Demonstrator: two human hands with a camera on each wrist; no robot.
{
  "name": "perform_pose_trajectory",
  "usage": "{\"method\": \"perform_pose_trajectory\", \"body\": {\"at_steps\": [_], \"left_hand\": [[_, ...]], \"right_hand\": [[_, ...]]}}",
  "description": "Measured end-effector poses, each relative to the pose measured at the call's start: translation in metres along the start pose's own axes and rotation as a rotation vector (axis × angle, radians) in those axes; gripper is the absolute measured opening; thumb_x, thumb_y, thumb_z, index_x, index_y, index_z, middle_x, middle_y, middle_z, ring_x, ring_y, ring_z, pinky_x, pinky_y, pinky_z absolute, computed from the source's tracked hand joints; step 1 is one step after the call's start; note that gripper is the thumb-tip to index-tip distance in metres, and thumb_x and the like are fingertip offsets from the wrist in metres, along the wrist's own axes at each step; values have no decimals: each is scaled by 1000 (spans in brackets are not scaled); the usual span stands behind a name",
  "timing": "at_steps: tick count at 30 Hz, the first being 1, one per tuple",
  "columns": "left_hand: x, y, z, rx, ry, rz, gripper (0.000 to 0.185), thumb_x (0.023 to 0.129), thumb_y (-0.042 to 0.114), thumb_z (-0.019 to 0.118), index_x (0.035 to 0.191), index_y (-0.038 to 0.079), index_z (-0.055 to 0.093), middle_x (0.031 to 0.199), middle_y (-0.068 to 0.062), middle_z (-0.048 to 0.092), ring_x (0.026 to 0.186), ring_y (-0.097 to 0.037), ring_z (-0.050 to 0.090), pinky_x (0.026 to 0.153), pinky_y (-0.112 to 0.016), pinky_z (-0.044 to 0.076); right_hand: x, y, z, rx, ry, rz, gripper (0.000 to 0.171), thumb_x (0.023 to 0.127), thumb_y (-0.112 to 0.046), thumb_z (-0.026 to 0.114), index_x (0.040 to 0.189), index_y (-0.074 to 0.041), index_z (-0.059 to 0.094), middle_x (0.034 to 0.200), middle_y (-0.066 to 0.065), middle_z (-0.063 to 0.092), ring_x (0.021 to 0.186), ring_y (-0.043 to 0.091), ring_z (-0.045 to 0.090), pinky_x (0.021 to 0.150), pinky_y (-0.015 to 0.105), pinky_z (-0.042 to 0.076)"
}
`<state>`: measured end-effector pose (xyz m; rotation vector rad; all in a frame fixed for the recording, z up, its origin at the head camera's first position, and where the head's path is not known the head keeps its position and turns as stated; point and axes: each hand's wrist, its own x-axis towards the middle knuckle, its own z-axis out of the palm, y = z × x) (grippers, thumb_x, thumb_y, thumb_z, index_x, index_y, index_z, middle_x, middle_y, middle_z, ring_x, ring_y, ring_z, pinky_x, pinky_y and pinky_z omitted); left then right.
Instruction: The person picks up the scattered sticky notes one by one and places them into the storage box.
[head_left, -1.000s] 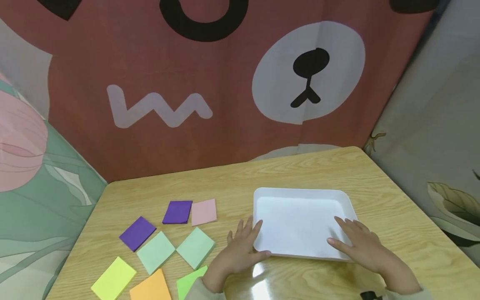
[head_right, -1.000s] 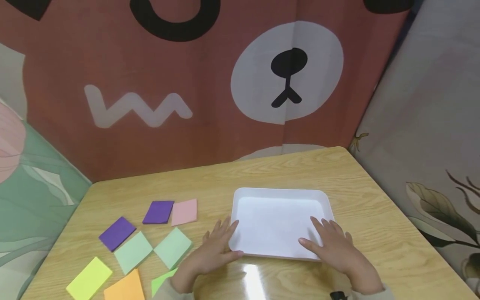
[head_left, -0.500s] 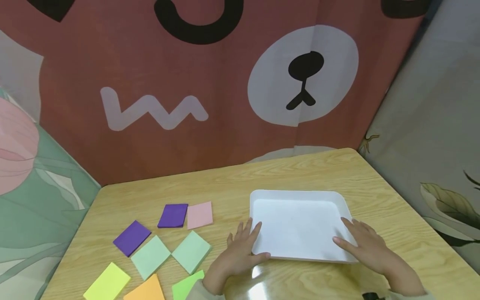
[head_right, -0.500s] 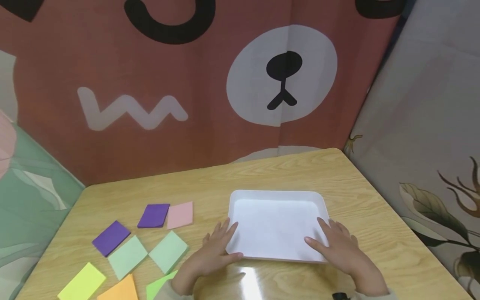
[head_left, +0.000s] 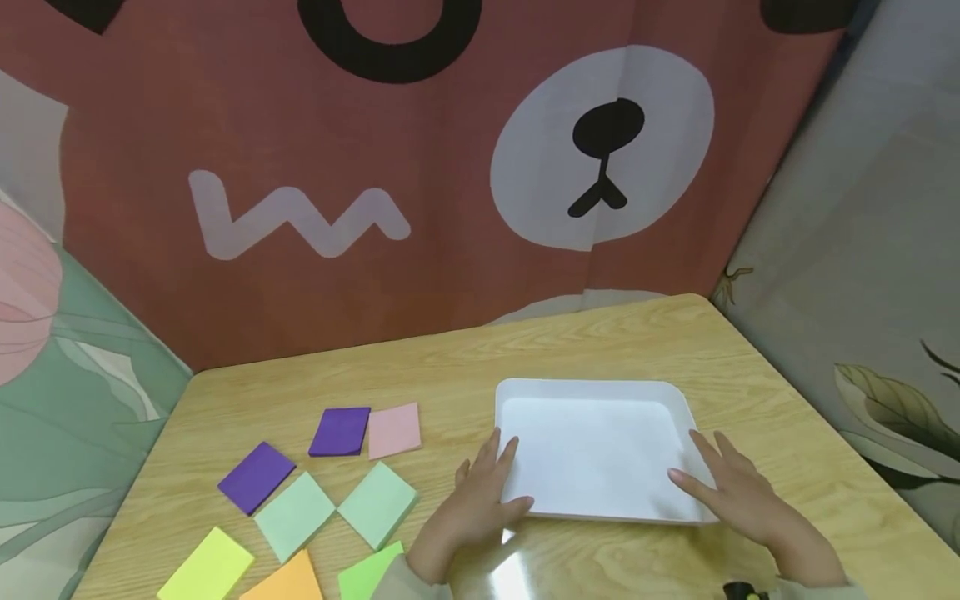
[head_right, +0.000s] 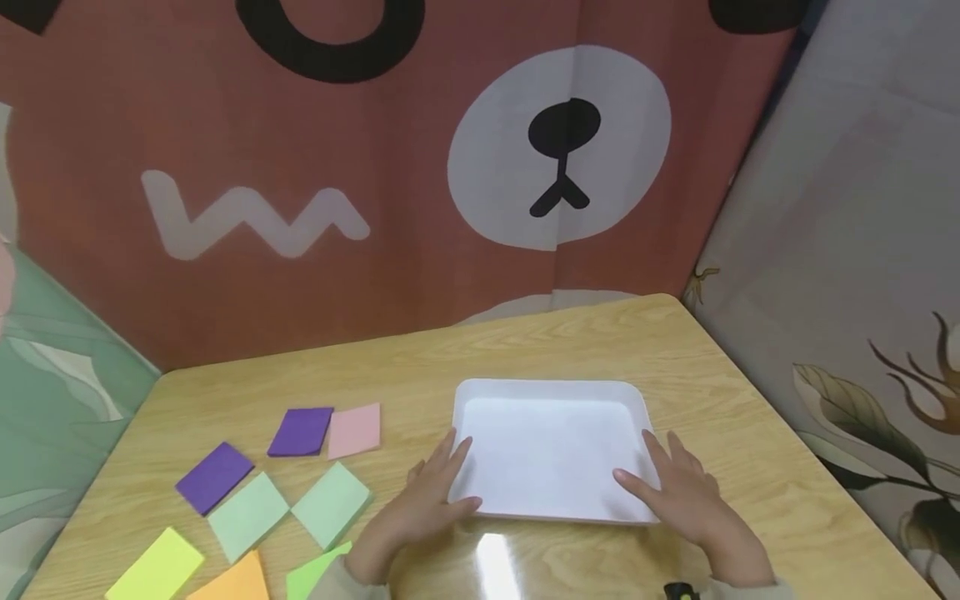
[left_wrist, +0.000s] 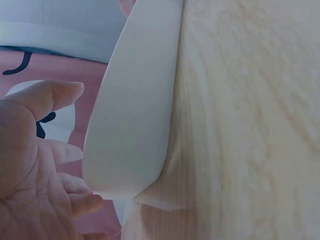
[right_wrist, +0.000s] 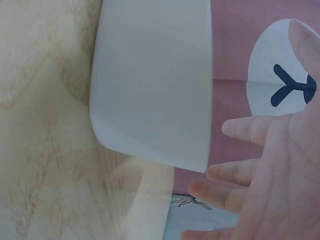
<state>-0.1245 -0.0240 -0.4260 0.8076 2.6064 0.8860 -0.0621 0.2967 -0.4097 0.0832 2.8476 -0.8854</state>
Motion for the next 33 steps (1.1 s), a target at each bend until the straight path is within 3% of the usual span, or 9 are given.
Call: {"method": "perform_pose_trajectory", "body": {"at_steps": [8, 15, 19, 26, 33], "left_hand": [[3, -5, -1, 6, -21, -21, 74, 80, 37, 55, 137, 8, 19, 143, -14, -1, 122, -41, 20, 92, -55, 22], [3, -7, 1, -40, -33, -38, 73, 81, 36, 56, 137, 8, 19, 143, -13, -6, 119, -43, 24, 89, -55, 27], [6, -7, 2, -45, -22, -38, 74, 80, 35, 56, 138, 8, 18, 142, -15, -7, 118, -43, 25, 89, -54, 27], [10, -6, 5, -56, 0, -59, 83, 79, 32, 58, 138, 5, 7, 141, -15, -11, 116, -46, 27, 88, -54, 28], [10, -11, 8, -51, 21, -74, 91, 79, 32, 58, 136, -3, -4, 141, -18, -7, 122, -40, 19, 89, -57, 23]], "right_hand": [[3, 1, 4, 27, 11, -3, 78, 86, -42, 43, 134, 8, 8, 130, 40, 6, 114, 57, 7, 76, 71, 10], [4, -3, 10, 68, -5, 11, 85, 86, -43, 44, 135, 2, -10, 131, 38, -8, 110, 60, 11, 78, 67, 20], [6, -6, 15, 17, 24, -1, 89, 84, -45, 45, 134, 6, -8, 131, 39, -5, 106, 61, 22, 77, 63, 28], [8, -5, 24, -44, 130, -26, 96, 79, -46, 54, 129, 18, 1, 129, 42, 7, 109, 58, 18, 83, 64, 21], [8, -8, 26, -75, 172, -33, 96, 78, -44, 56, 125, 23, 6, 126, 43, 13, 105, 59, 24, 83, 61, 25]]}}
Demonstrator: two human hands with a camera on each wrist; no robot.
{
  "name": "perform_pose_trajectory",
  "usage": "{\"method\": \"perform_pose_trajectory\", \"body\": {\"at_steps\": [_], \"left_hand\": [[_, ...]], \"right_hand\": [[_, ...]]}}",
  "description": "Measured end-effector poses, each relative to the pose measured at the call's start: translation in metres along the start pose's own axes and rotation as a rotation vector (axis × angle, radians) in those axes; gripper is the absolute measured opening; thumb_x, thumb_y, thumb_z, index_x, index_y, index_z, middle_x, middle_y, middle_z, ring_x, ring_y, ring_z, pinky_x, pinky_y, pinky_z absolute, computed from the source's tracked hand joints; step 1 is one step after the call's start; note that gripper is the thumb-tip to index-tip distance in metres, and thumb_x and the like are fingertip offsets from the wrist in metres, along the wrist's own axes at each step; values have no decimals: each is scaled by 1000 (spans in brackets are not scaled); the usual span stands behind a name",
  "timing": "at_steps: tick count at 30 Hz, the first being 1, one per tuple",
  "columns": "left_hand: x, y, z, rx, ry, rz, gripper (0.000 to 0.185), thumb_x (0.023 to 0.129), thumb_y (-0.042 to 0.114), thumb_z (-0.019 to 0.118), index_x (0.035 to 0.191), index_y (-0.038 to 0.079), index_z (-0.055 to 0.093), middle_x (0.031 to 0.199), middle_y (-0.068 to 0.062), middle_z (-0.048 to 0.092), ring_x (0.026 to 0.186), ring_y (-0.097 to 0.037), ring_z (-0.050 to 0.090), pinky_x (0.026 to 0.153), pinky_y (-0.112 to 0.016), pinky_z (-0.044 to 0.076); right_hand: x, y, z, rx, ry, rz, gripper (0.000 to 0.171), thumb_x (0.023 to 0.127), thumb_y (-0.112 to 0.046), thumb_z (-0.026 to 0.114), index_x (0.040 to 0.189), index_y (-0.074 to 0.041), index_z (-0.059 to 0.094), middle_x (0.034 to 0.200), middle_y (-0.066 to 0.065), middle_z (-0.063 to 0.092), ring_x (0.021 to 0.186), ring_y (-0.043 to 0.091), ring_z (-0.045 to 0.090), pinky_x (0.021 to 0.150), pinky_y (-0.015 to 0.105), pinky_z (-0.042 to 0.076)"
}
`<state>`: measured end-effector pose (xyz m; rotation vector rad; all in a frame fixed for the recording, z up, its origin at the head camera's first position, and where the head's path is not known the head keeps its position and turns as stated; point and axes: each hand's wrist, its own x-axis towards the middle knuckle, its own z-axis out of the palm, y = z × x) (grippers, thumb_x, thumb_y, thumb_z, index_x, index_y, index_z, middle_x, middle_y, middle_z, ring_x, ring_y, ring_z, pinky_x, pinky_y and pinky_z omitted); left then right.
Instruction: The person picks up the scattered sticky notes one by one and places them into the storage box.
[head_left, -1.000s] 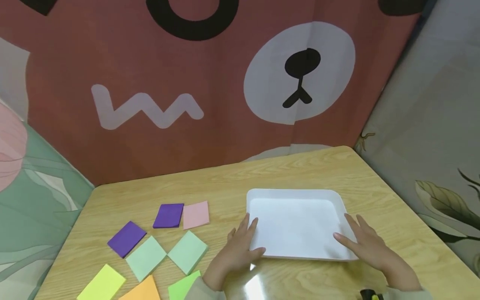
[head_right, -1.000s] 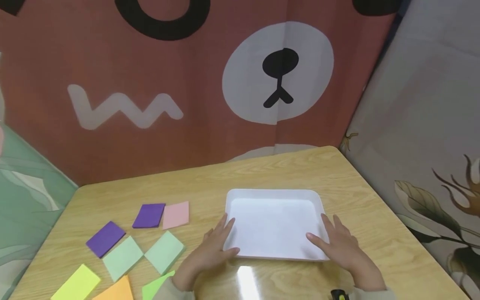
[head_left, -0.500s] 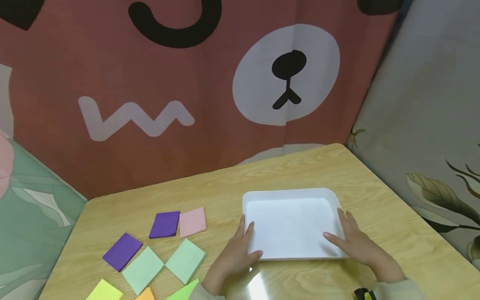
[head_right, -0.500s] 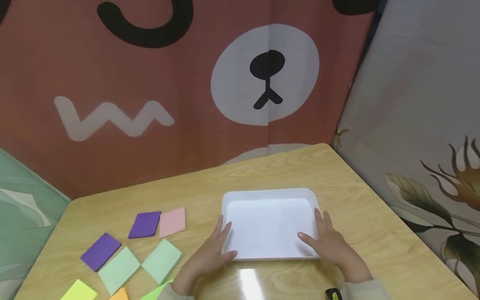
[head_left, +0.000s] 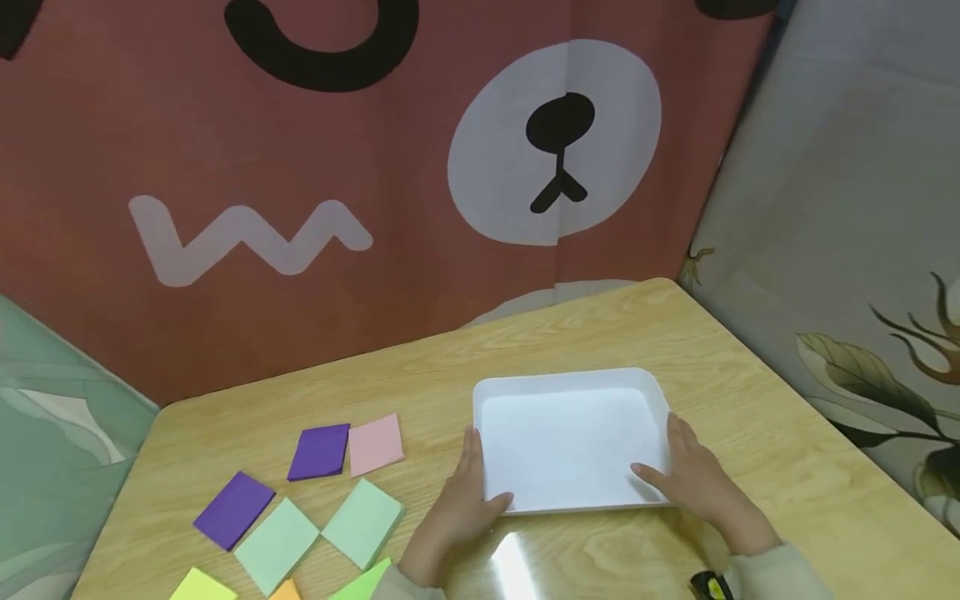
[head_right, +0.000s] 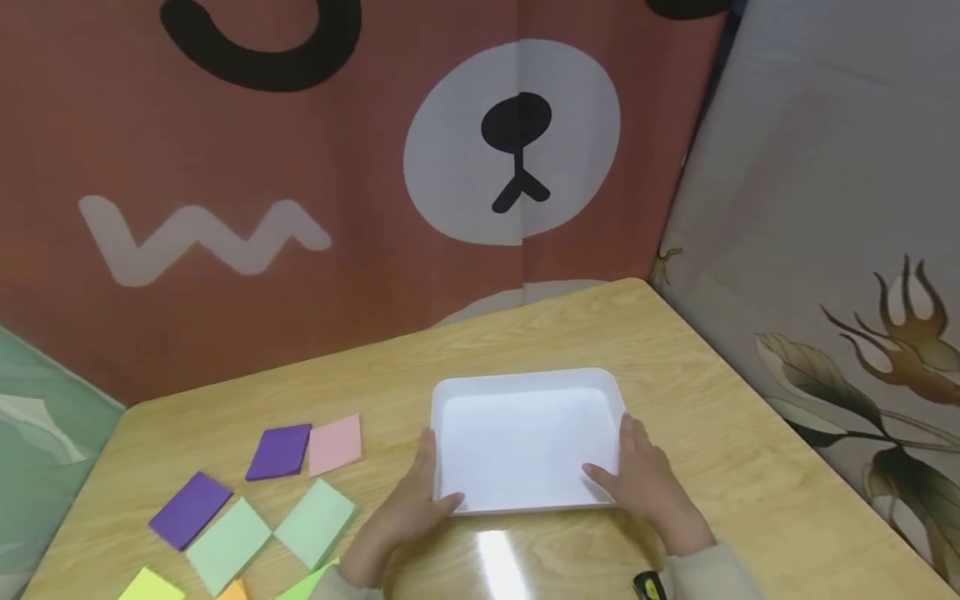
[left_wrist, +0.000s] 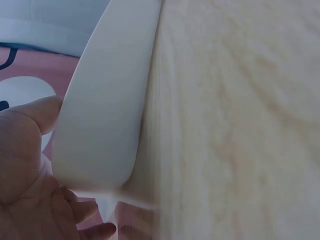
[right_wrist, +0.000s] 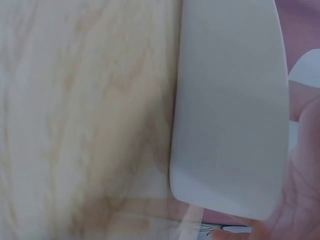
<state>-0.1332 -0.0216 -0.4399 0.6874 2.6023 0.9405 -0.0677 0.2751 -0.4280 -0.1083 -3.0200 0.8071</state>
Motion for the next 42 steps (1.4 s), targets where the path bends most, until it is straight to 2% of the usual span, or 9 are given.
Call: {"method": "perform_pose_trajectory", "body": {"at_steps": [8, 18, 24, 31, 42], "left_hand": [[-5, -5, -4, 14, 31, -10, 87, 81, 28, 57, 134, -8, -2, 140, -23, -2, 126, -35, 10, 89, -60, 19], [-6, -7, -2, -24, 24, -45, 87, 82, 28, 56, 134, -5, -5, 140, -21, -5, 127, -32, 4, 94, -55, 12], [-7, -6, -2, -6, 20, -33, 87, 82, 30, 55, 134, -5, -5, 141, -20, -4, 128, -30, 4, 95, -54, 13], [-8, -5, 1, -43, 10, -19, 87, 81, 30, 55, 135, -4, -4, 141, -19, -2, 127, -30, 7, 95, -53, 11], [-11, -6, 6, -60, 15, -20, 86, 82, 31, 54, 136, -2, -4, 142, -17, -1, 128, -27, 7, 96, -52, 11]], "right_hand": [[10, -7, 4, -24, -20, 0, 95, 77, -42, 58, 124, 24, 8, 124, 44, 13, 106, 59, 22, 85, 60, 24], [11, -5, 12, -80, 6, -14, 93, 75, -32, 63, 123, 25, 8, 123, 45, 14, 103, 59, 26, 84, 59, 27], [9, -3, 14, -68, -5, -5, 98, 75, -37, 62, 124, 24, 3, 123, 44, 13, 106, 58, 22, 84, 60, 24], [2, 4, 16, -7, -31, 32, 104, 74, -40, 62, 126, 21, -4, 125, 44, 9, 113, 54, 12, 88, 60, 17], [-2, 5, 16, -57, -6, 9, 102, 74, -38, 63, 125, 22, -2, 119, 45, 17, 107, 56, 18, 86, 60, 18]]}}
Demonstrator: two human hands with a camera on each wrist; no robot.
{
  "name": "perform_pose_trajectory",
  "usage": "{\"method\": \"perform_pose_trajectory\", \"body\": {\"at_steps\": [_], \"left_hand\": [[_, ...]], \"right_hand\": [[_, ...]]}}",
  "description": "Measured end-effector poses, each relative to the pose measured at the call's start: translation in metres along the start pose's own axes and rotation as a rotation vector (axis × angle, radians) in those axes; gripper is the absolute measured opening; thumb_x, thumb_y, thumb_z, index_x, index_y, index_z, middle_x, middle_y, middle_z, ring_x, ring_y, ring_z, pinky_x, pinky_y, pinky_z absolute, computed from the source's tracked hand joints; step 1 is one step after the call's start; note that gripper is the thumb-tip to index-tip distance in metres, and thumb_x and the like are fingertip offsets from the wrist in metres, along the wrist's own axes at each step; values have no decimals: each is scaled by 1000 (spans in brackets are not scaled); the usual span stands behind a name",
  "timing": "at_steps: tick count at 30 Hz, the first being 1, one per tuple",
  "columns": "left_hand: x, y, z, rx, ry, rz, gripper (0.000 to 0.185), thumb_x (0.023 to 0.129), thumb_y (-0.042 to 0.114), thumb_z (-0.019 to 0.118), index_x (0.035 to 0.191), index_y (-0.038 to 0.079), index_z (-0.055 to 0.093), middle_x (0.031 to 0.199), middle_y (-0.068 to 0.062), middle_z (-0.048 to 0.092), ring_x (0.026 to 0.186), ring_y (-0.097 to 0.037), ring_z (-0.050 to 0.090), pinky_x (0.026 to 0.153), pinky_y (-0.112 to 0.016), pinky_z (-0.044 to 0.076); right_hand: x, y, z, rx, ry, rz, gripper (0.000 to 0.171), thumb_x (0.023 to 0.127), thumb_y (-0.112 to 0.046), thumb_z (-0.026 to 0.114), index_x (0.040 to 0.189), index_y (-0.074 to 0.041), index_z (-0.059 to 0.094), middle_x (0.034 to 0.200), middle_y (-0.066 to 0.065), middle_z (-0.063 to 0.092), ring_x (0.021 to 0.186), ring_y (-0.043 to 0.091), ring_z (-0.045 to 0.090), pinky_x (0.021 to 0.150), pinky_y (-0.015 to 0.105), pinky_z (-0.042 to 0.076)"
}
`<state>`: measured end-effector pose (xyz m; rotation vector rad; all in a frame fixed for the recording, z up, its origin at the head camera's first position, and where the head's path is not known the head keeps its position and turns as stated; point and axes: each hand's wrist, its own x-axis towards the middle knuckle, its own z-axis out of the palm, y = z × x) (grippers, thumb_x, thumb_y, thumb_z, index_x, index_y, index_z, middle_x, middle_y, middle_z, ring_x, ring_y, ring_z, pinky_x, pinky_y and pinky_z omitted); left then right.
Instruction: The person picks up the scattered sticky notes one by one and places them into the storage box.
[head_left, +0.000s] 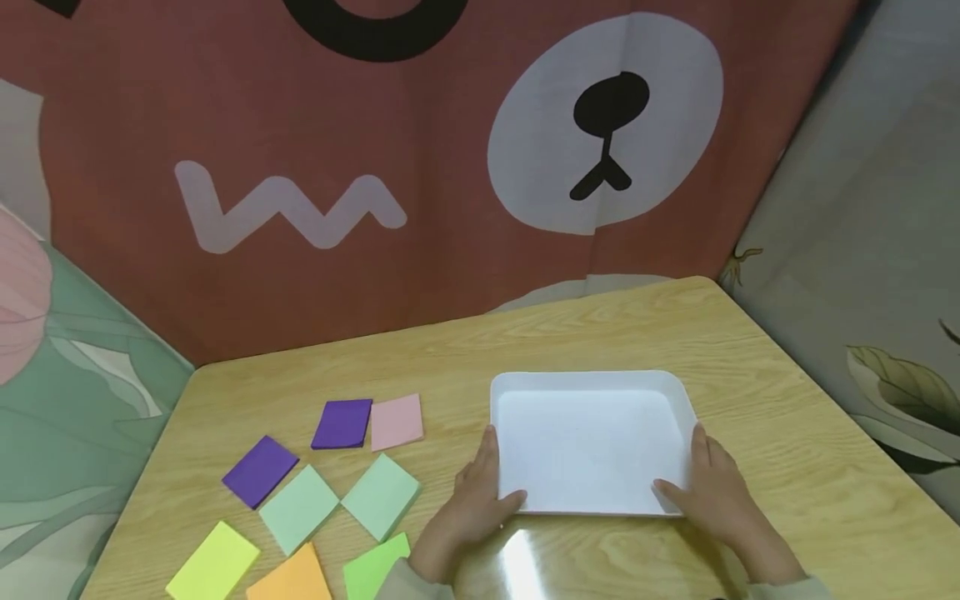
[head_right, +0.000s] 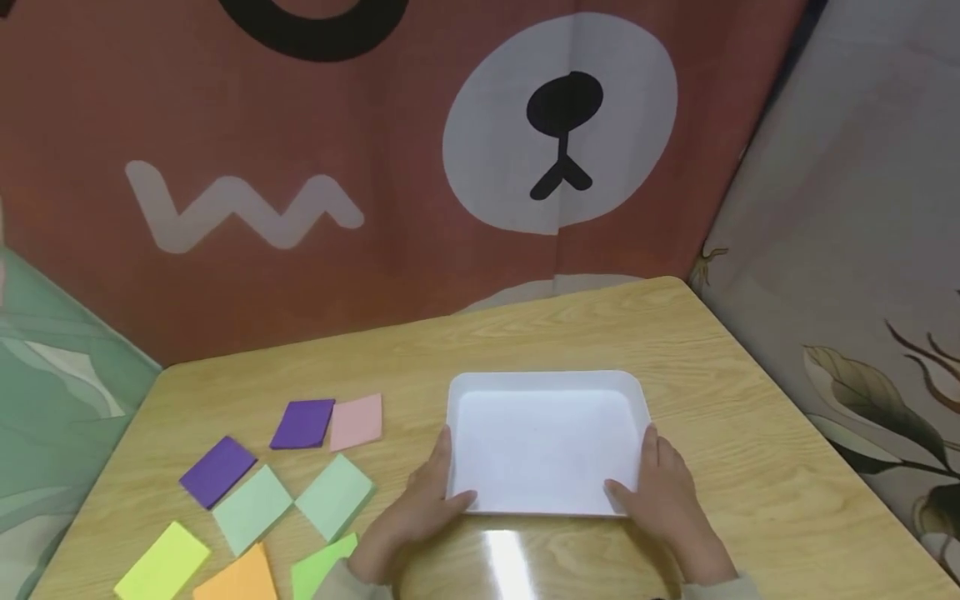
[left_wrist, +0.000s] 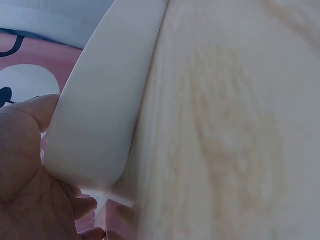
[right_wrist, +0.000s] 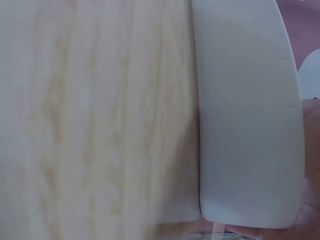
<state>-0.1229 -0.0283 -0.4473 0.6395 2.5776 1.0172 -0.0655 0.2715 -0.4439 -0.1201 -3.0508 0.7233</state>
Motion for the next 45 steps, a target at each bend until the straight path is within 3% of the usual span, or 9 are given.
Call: {"method": "perform_pose_trajectory", "body": {"at_steps": [17, 26, 45], "left_hand": [[-6, 0, 2, -46, 12, -35, 87, 82, 29, 55, 136, 0, -7, 141, -18, -1, 127, -32, 10, 96, -53, 9], [-10, -2, 3, -45, 30, -42, 87, 82, 29, 55, 136, 0, -6, 142, -17, 0, 125, -36, 15, 95, -54, 12], [-15, -3, 1, -37, 32, -34, 87, 82, 29, 55, 136, -2, -6, 141, -19, 0, 127, -31, 10, 97, -51, 10]], "right_hand": [[-1, -5, -1, -58, -23, 23, 100, 75, -43, 60, 126, 21, 1, 116, 41, 24, 99, 56, 28, 73, 63, 28], [0, -7, 0, -58, -19, 22, 100, 75, -44, 59, 127, 20, 2, 116, 41, 24, 99, 56, 26, 73, 64, 27], [-3, -11, 4, -48, 5, 7, 99, 74, -40, 61, 127, 20, 2, 116, 40, 24, 100, 56, 26, 74, 64, 26]]}}
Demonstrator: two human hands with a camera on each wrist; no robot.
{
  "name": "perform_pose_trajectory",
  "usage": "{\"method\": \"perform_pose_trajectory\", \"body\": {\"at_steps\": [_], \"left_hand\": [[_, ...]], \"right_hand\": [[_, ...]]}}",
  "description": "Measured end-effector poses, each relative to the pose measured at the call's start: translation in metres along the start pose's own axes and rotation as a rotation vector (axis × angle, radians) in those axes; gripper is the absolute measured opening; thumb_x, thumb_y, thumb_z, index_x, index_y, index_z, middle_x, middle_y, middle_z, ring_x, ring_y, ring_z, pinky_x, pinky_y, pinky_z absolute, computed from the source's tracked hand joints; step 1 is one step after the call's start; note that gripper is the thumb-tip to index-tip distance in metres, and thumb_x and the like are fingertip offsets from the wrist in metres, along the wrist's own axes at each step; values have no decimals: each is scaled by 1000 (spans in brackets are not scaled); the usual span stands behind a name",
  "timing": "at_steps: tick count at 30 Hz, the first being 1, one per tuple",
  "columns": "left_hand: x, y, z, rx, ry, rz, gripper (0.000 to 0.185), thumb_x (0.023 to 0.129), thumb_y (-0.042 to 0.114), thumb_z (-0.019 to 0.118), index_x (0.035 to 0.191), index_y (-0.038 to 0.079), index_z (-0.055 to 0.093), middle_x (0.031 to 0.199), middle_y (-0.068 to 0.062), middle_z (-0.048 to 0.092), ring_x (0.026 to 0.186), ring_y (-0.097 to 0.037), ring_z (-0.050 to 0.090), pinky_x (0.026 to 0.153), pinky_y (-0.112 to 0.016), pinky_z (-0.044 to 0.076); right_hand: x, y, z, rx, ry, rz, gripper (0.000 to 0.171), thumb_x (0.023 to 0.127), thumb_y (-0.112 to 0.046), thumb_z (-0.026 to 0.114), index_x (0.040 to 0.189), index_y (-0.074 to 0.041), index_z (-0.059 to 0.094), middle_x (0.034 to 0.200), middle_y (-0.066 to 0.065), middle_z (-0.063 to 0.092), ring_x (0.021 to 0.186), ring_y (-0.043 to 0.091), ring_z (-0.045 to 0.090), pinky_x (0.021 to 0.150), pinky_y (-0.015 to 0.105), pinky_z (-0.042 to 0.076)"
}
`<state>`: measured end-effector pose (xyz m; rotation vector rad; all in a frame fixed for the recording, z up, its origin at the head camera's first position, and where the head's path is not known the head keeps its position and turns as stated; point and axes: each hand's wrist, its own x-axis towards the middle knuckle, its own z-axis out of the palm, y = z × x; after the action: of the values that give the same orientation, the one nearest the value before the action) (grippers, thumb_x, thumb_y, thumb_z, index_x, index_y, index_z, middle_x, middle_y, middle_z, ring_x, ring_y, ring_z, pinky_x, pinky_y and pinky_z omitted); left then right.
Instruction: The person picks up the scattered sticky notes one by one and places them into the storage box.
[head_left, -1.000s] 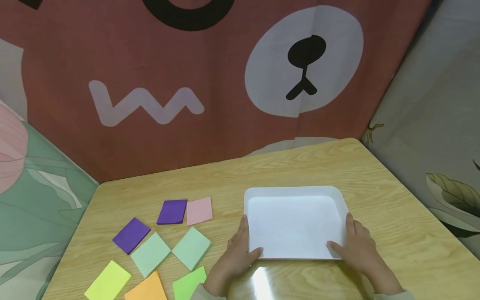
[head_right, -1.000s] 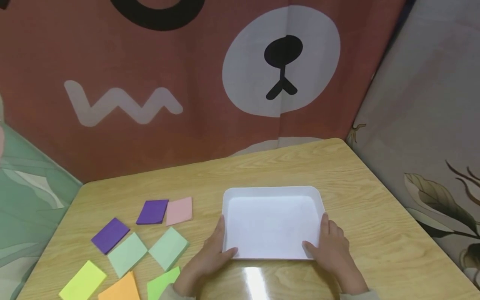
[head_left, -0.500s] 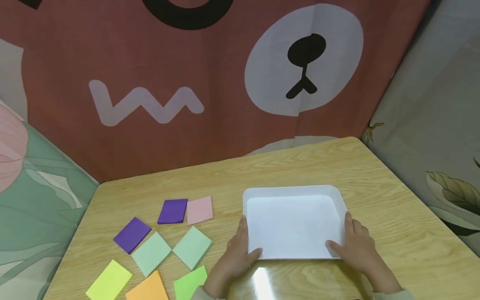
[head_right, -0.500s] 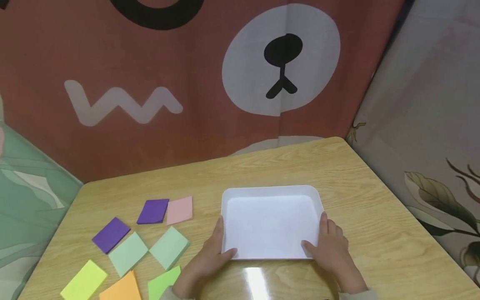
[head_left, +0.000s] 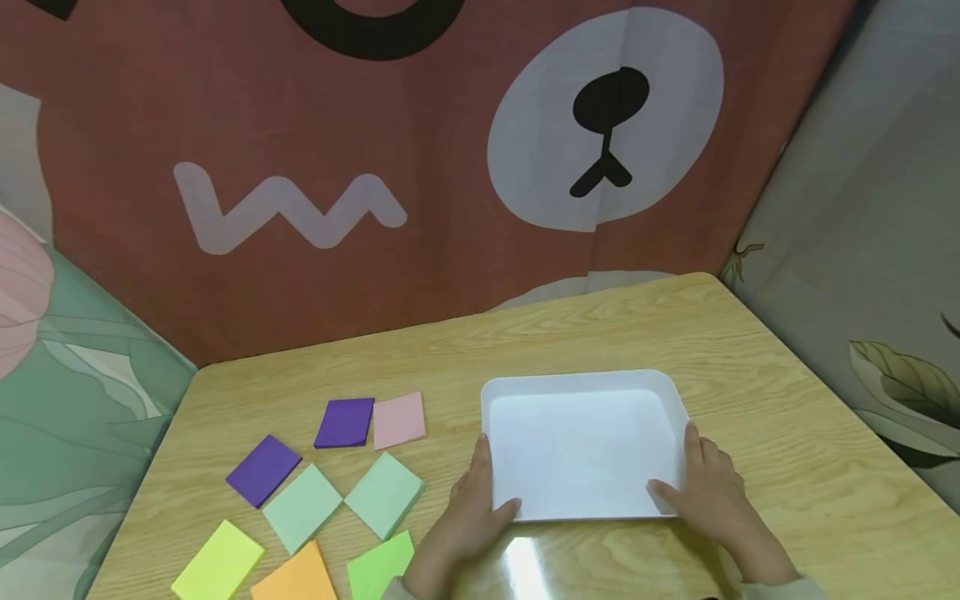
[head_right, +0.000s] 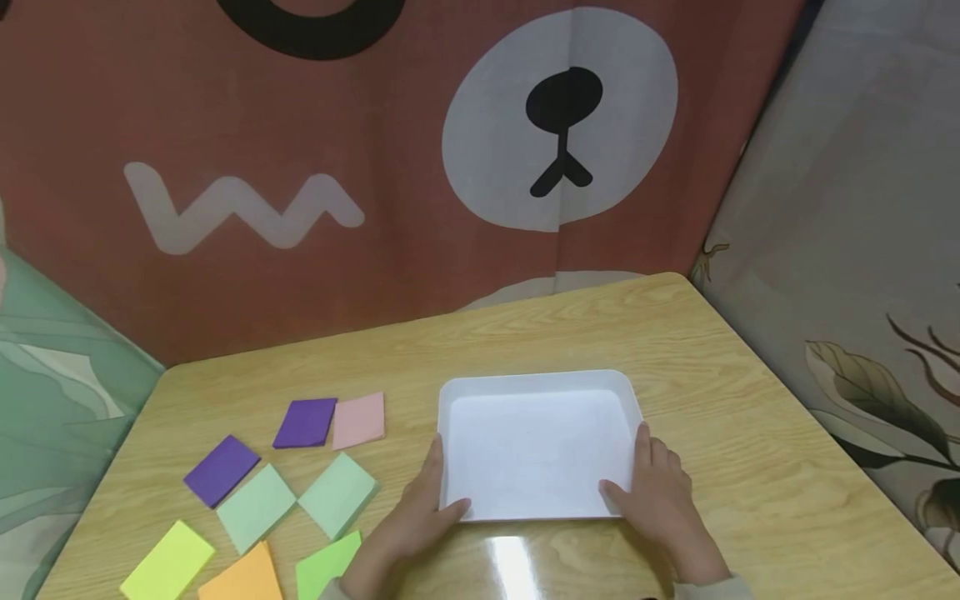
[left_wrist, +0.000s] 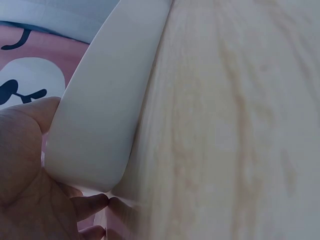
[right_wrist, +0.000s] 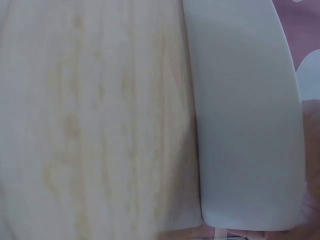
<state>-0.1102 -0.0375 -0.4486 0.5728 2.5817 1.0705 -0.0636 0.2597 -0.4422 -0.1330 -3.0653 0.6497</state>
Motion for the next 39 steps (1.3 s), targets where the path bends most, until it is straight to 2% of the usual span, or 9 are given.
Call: {"method": "perform_pose_trajectory", "body": {"at_steps": [13, 20, 27, 39], "left_hand": [[-6, -2, 0, 1, 21, 3, 87, 81, 30, 56, 136, -1, -5, 141, -19, 2, 126, -33, 13, 95, -54, 13], [-9, -1, -1, -18, 32, -26, 87, 81, 30, 56, 137, 0, -4, 142, -17, 2, 124, -36, 16, 95, -54, 13], [-10, 0, -2, -8, 33, -20, 87, 81, 28, 56, 136, 0, -4, 142, -18, 0, 126, -31, 12, 97, -51, 11], [-13, 0, -2, -15, 40, -13, 88, 81, 30, 56, 136, -1, -5, 142, -18, 1, 126, -31, 12, 96, -52, 11]], "right_hand": [[-1, -4, 1, -12, 12, -11, 98, 73, -39, 63, 127, 20, 6, 115, 40, 27, 99, 55, 29, 72, 63, 29], [0, -4, 2, -18, -1, -12, 99, 74, -41, 61, 127, 20, 4, 115, 40, 26, 100, 55, 28, 74, 63, 28], [0, -5, 3, -24, 5, -10, 98, 74, -41, 61, 127, 20, 4, 115, 40, 26, 99, 55, 28, 75, 63, 27], [-1, -7, 4, -23, 11, -16, 96, 74, -37, 63, 126, 21, 6, 113, 39, 28, 98, 54, 30, 75, 62, 28]]}}
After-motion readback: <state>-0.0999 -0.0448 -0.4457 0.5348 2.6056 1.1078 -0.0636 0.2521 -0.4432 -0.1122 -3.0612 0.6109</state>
